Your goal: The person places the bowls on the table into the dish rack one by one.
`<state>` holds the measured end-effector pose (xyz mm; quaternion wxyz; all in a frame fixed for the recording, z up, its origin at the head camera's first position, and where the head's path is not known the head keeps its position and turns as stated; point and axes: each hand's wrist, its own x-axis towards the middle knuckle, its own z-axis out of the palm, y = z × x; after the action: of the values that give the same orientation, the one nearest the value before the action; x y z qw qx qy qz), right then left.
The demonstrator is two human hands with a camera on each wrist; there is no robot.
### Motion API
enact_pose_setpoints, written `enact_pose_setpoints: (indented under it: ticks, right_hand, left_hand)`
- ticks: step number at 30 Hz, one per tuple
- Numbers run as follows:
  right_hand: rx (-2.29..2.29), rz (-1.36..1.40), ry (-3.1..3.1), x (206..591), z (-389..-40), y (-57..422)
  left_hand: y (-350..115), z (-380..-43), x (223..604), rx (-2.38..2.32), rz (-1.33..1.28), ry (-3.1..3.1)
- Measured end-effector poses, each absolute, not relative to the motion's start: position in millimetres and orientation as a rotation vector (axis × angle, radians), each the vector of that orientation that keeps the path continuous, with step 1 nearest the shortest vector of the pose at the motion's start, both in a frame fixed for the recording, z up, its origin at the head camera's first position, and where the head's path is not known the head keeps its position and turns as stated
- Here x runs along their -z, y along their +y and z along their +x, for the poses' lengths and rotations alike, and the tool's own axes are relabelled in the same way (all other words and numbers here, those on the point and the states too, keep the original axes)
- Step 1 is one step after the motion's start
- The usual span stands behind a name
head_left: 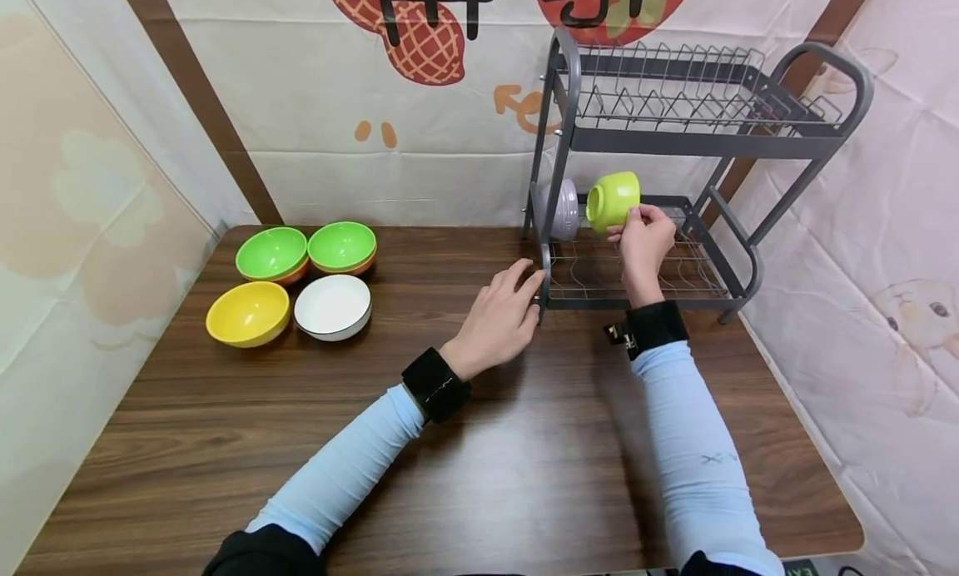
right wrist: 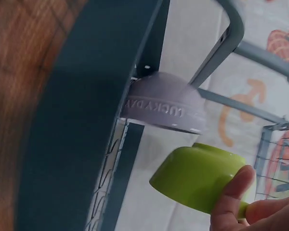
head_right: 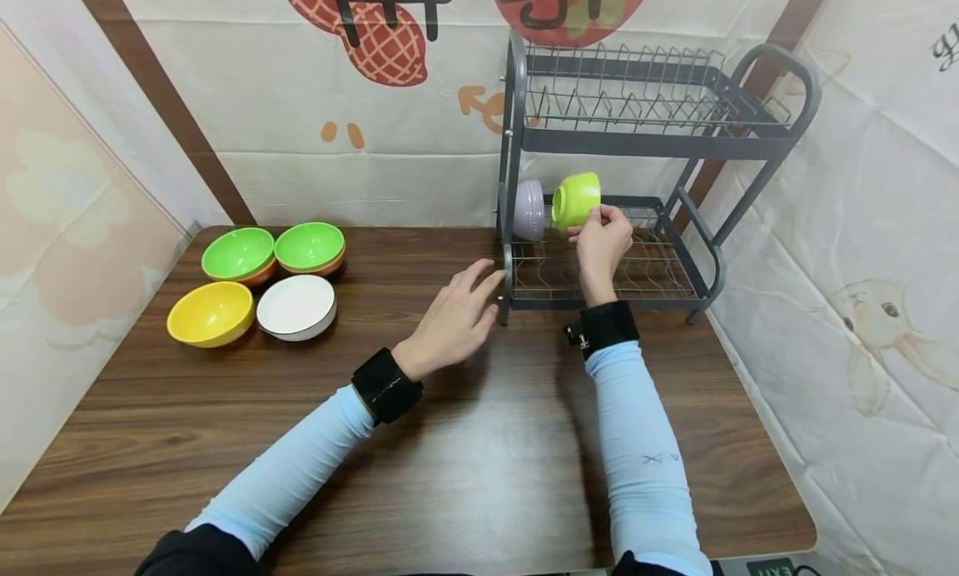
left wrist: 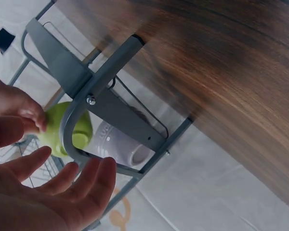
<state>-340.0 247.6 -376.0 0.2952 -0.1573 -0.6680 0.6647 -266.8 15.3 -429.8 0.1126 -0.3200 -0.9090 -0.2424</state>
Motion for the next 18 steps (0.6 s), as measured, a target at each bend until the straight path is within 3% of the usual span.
enact_pose_setpoints:
  ticks: [18]
  right_hand:
    - [-1.851,-0.584,-2.03,373,-386,252]
  left_hand:
    - [26,-271,429,0.584,-0.949,-2.703]
